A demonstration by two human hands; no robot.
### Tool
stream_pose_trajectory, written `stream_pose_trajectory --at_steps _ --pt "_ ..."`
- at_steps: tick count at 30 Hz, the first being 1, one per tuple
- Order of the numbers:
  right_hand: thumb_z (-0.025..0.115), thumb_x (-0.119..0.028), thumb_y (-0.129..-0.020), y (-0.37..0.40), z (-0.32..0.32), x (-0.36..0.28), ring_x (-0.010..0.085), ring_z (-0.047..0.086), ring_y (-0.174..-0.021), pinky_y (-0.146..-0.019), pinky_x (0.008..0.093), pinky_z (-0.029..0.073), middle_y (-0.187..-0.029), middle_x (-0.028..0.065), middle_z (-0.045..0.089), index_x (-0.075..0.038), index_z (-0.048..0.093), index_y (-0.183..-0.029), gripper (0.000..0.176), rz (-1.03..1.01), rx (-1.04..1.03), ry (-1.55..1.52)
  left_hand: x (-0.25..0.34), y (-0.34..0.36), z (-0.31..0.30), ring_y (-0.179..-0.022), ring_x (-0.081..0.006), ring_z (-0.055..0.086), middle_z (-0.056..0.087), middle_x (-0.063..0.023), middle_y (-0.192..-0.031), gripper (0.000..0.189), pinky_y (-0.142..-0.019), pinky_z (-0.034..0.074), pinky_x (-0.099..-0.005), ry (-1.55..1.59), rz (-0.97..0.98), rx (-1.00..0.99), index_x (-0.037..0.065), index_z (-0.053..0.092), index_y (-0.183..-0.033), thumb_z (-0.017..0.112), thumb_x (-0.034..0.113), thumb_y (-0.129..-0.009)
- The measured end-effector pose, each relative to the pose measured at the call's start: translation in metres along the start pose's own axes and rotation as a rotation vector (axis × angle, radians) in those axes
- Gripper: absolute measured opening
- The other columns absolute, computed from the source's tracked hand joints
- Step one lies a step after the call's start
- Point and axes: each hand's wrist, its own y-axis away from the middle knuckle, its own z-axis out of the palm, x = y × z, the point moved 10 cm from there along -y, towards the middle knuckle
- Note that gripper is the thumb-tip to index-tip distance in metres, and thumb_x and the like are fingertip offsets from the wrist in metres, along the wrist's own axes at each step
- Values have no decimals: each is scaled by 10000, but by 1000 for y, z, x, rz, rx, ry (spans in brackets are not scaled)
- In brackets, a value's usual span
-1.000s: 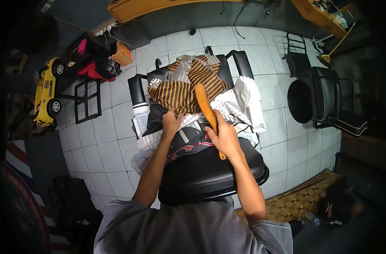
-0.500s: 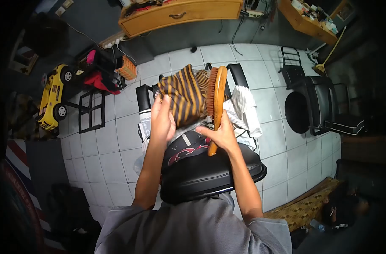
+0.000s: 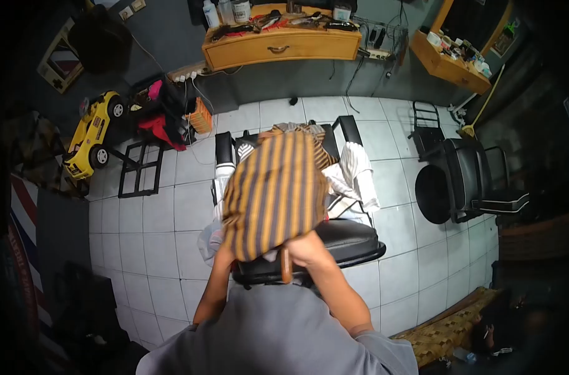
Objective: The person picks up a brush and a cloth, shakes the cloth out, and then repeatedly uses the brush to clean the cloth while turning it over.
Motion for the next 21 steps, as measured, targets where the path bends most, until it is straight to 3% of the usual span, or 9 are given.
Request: stream_pose_trajectory --at_steps 2,3,5,6,9,12,15,16,21 --pt "630 35 -790 2 16 1 179 590 -960 -808 311 499 -1081 94 605 18 536 -1147 369 -143 -34 170 -67 63 -1 -1164 -270 481 517 -135 -1252 491 -1017 340 -404 94 -193 118 30 483 -1240 630 140 -784" --pt "608 60 -784 1 15 -9 177 584 -965 -824 304 486 -1087 88 601 21 535 -1143 368 -295 11 261 -58 61 -10 -1120 -240 511 543 -119 -1214 463 -983 368 -375 57 -244 114 21 484 -1227 619 100 -791" --pt "573 95 -753 -9 -10 -14 183 585 -969 -836 300 479 -1106 93 596 30 525 -1148 403 -120 210 175 -4 24 -37 -1033 -173 559 586 -85 -1135 432 -908 423 -310 81 -285 64 5 471 -1216 600 26 -805" --pt "568 89 -755 -23 -31 -19 196 587 -965 -832 310 482 -1114 108 584 34 431 -1239 506 -211 266 129 -31 35 -33 -995 -120 553 580 -63 -1097 459 -850 439 -258 423 -514 50 -7 434 -1228 596 -29 -799" --pt "611 62 -771 -32 -85 -36 198 590 -891 -775 317 516 -1045 130 543 -27 323 -1231 550 -292 450 162 35 11 -56 -997 -92 538 558 -48 -1108 522 -852 425 -225 764 -543 35 -17 389 -1263 620 -43 -797" --pt "630 49 -773 -24 -117 -51 165 543 -714 -722 307 496 -939 88 516 -25 335 -1123 464 -369 507 298 51 4 -92 -800 -55 539 598 -7 -934 385 -706 442 -212 700 -455 381 -37 491 -1185 623 27 -828" --pt "620 41 -733 -4 -111 -81 138 530 -792 -733 274 454 -973 73 541 6 436 -1119 429 -525 587 716 30 19 -105 -590 -52 441 559 9 -669 231 -526 387 -242 105 -736 143 -47 605 -1003 602 141 -869" --pt "617 34 -728 -8 -98 -76 147 528 -871 -781 275 446 -1028 83 538 17 425 -1171 483 -505 485 711 45 11 -108 -498 -72 329 431 -2 -512 297 -441 299 -278 -63 -727 97 -47 623 -816 574 236 -891" --pt "638 -117 -838 -25 15 -17 224 232 -1351 -1100 304 144 -1460 169 259 53 214 -1401 726 -379 -299 765 38 -4 -80 -584 -53 390 484 6 -614 271 -506 336 -255 187 -664 105 -40 595 -854 538 216 -919"
